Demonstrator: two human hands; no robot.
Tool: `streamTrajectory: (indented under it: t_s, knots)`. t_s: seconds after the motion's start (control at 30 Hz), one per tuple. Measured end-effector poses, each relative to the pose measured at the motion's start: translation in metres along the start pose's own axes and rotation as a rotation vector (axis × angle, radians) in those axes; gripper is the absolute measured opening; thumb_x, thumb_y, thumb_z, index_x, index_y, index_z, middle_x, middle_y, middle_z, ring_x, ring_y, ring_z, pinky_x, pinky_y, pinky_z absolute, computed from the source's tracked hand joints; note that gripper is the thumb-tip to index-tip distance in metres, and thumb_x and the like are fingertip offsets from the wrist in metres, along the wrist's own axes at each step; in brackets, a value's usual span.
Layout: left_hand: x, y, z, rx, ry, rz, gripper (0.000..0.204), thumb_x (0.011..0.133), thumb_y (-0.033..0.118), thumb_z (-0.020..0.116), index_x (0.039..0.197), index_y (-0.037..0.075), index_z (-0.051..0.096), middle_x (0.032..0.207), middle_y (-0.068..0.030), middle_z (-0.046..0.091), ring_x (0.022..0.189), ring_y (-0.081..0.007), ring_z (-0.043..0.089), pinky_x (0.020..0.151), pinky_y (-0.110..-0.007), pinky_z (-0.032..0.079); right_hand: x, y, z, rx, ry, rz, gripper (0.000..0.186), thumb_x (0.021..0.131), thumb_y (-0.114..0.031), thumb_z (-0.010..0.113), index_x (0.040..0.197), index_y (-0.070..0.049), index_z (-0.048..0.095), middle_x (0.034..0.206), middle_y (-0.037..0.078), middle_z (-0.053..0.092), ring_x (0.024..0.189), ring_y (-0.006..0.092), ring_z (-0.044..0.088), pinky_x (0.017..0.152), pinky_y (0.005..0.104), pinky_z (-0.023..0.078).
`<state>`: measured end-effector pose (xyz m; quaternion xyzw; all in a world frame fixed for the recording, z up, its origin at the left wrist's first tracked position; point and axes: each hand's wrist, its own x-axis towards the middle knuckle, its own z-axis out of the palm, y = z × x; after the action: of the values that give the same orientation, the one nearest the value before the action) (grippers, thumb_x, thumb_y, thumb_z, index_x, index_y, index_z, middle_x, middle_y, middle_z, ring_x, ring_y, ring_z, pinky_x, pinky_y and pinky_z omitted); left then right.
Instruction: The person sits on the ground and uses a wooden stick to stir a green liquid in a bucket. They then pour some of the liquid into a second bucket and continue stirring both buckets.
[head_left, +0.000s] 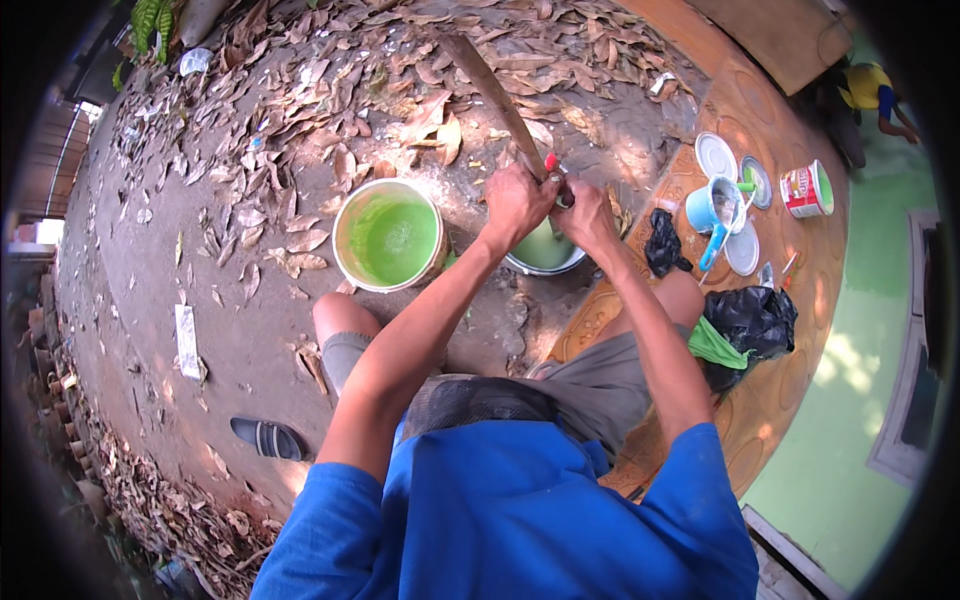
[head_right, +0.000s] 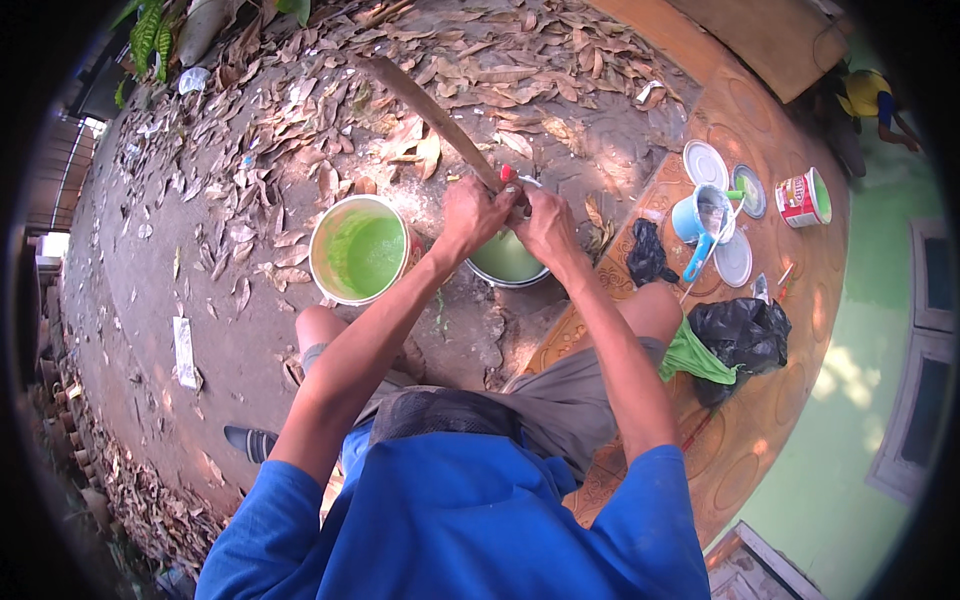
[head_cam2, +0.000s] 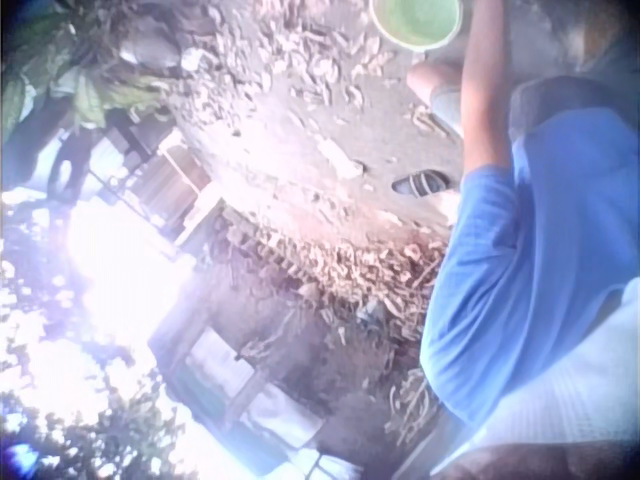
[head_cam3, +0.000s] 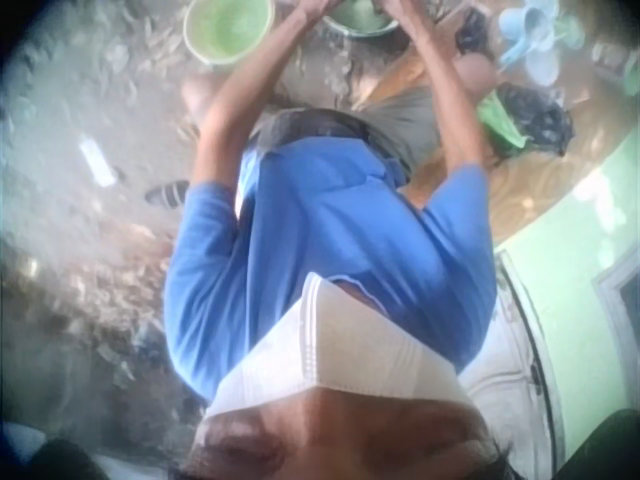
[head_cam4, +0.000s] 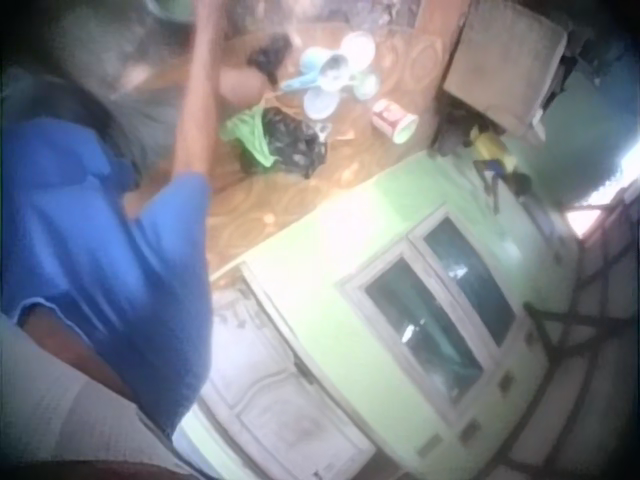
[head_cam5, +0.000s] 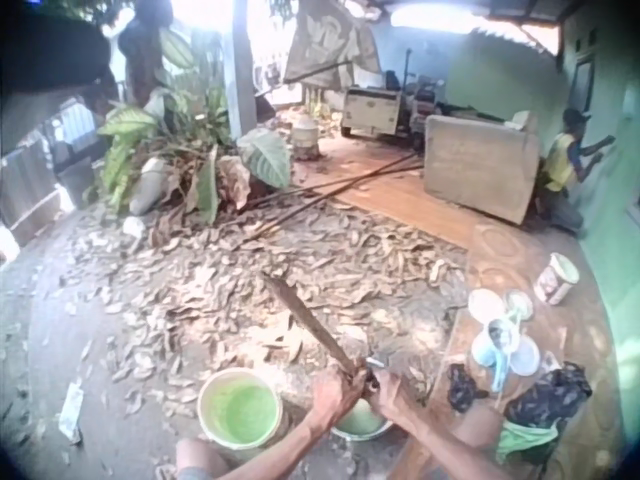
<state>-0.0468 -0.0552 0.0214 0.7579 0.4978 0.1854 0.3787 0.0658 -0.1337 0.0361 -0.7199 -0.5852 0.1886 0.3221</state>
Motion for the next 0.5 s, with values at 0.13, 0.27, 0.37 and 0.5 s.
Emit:
streamTrajectory:
  t_s: [0.13, 0.27, 0.37, 0.5]
  knots:
    - [0.001, -0.018, 0.009, -0.008, 0.083, 0.061, 0.04, 0.082, 0.043, 0.062, 0.085, 0.004, 0.073, 0.069, -0.0204, 0.067, 0.067, -0.0354, 0.067, 0.066, -0.044, 0.053, 0.002, 0.006, 0.012, 0.0, 0.036, -0.098, 0.031, 0.077, -0.008, 0.067, 0.106, -0.001, 0.061, 0.087, 0.022, 0.065, 0.083, 0.0387, 0.064, 0.071, 0.0435, 0.05]
    - [0.0, -0.015, 0.001, -0.043, -0.079, 0.014, 0.049, 0.085, 0.05, 0.059, 0.097, 0.003, 0.071, 0.077, -0.0215, 0.067, 0.076, -0.0356, 0.068, 0.072, -0.044, 0.052, 0.005, 0.005, 0.017, 0.038, 0.075, -0.161, 0.027, 0.076, -0.011, 0.068, 0.099, 0.001, 0.06, 0.083, 0.022, 0.064, 0.081, 0.0383, 0.064, 0.069, 0.0431, 0.05]
    - [-0.002, -0.021, -0.01, -0.08, -0.131, 0.03, 0.059, 0.085, 0.055, 0.057, 0.115, 0.004, 0.063, 0.095, -0.0227, 0.067, 0.087, -0.0361, 0.067, 0.081, -0.044, 0.051, 0.004, 0.002, 0.015, -0.006, 0.009, -0.064, 0.023, 0.075, -0.013, 0.069, 0.089, 0.002, 0.058, 0.077, 0.021, 0.062, 0.077, 0.038, 0.064, 0.068, 0.043, 0.049]
    - [-0.034, -0.032, -0.051, -0.049, 0.079, -0.008, 0.073, 0.087, 0.057, 0.055, 0.139, 0.007, 0.042, 0.133, -0.0233, 0.051, 0.105, -0.0394, 0.061, 0.096, -0.045, 0.047, -0.001, 0.002, -0.011, -0.172, 0.05, 0.052, 0.021, 0.076, -0.015, 0.068, 0.082, 0.001, 0.055, 0.07, 0.018, 0.06, 0.065, 0.0339, 0.062, 0.062, 0.0426, 0.048]
